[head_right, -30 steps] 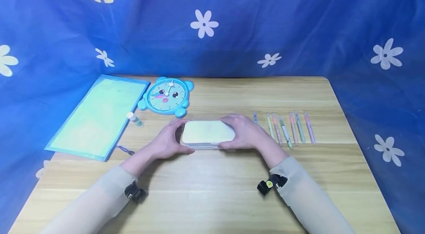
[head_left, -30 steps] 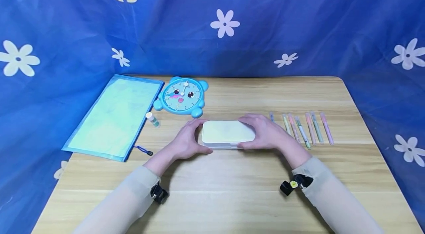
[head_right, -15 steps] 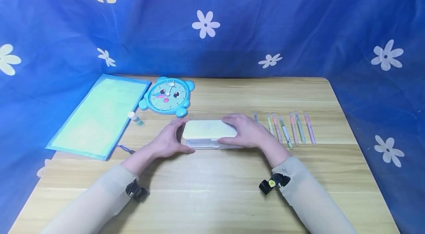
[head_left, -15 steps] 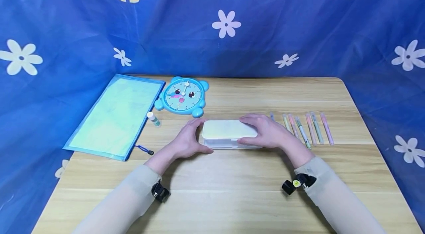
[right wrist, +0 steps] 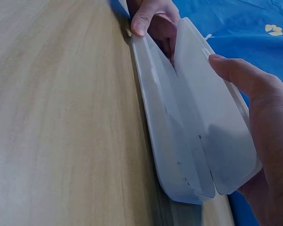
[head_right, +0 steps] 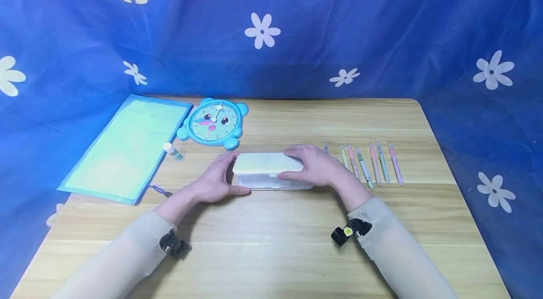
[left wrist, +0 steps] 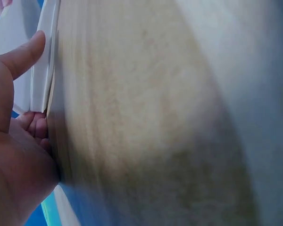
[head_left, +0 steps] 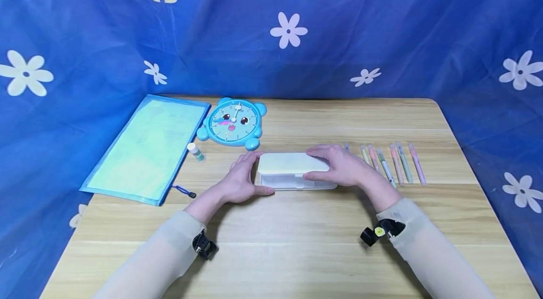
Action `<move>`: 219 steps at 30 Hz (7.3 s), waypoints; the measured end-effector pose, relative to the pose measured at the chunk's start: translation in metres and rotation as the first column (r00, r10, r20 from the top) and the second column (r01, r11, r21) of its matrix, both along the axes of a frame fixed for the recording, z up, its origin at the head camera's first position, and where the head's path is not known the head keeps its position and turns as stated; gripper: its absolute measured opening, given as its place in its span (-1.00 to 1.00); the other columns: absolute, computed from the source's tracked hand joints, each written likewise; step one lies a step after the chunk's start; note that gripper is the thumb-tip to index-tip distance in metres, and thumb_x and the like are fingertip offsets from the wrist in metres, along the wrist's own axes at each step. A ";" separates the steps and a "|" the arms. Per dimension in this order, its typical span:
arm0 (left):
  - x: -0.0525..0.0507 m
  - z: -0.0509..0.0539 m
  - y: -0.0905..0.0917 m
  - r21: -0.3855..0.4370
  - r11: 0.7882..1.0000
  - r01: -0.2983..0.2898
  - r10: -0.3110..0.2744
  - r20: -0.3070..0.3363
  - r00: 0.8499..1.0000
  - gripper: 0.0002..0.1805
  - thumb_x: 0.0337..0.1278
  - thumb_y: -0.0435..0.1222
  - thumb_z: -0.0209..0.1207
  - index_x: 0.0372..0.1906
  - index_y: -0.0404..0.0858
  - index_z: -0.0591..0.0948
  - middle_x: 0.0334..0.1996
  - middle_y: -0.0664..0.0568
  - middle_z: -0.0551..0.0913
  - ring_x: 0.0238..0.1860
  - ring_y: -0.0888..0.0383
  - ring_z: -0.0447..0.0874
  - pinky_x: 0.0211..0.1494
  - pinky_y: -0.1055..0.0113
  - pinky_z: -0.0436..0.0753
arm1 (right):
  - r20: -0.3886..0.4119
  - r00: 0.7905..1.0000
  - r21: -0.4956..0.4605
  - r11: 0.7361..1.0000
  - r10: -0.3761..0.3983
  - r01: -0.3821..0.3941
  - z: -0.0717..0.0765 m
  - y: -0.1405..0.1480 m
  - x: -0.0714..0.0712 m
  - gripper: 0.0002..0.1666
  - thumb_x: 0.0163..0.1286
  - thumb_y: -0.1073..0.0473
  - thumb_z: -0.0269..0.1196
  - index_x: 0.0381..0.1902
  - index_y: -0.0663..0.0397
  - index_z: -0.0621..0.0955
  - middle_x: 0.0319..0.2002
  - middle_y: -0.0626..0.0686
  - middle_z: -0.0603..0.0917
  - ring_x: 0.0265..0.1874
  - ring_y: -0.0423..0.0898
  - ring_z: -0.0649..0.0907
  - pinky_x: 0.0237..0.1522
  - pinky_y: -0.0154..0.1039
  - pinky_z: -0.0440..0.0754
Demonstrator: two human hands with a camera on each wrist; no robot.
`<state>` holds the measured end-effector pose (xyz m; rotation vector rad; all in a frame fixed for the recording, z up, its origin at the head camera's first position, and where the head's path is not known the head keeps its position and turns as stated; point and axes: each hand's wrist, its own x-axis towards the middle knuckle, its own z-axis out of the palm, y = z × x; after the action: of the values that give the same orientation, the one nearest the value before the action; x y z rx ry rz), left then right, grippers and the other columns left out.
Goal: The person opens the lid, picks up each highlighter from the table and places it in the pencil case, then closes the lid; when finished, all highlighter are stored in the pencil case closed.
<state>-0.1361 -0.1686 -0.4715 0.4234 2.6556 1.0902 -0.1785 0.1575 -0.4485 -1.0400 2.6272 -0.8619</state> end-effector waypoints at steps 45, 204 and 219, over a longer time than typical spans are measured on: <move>-0.001 -0.001 -0.001 0.012 1.000 -0.025 0.025 0.002 1.000 0.14 -0.25 0.04 0.71 0.49 -0.24 0.41 0.49 -0.14 0.39 0.54 -0.17 0.21 0.60 -0.15 0.15 | -0.249 0.951 -0.471 0.881 -0.182 0.045 0.006 0.018 -0.027 -0.86 0.40 0.36 0.44 -0.11 0.21 0.83 -0.19 0.05 0.86 -0.41 -0.14 0.76 -0.39 -0.33 0.67; 0.008 0.005 0.018 -0.332 0.942 0.058 -0.091 -0.085 0.992 0.36 0.25 0.33 0.28 0.70 -0.25 -0.33 0.70 -0.01 -0.38 0.68 -0.11 -0.51 0.66 -0.20 -0.29 | -0.038 0.956 -0.403 0.880 -0.291 0.251 -0.003 0.026 -0.052 -0.66 0.58 0.26 0.29 0.21 0.31 0.70 0.08 0.26 0.77 0.03 0.13 0.75 0.11 0.08 0.71; 0.007 0.008 0.020 -0.331 0.942 0.061 -0.090 -0.075 0.993 0.38 0.25 0.34 0.28 0.69 -0.26 -0.35 0.70 -0.03 -0.39 0.68 -0.08 -0.48 0.67 -0.14 -0.25 | -0.155 0.945 -0.319 0.920 -0.287 0.227 0.009 0.062 -0.024 -0.49 0.54 0.16 0.36 0.37 0.18 0.62 0.35 0.11 0.64 0.29 0.15 0.63 0.30 0.14 0.59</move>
<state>-0.1292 -0.1484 -0.4636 0.5101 2.8010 0.6002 -0.2022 0.2190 -0.4397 -0.8920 2.9149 -1.3103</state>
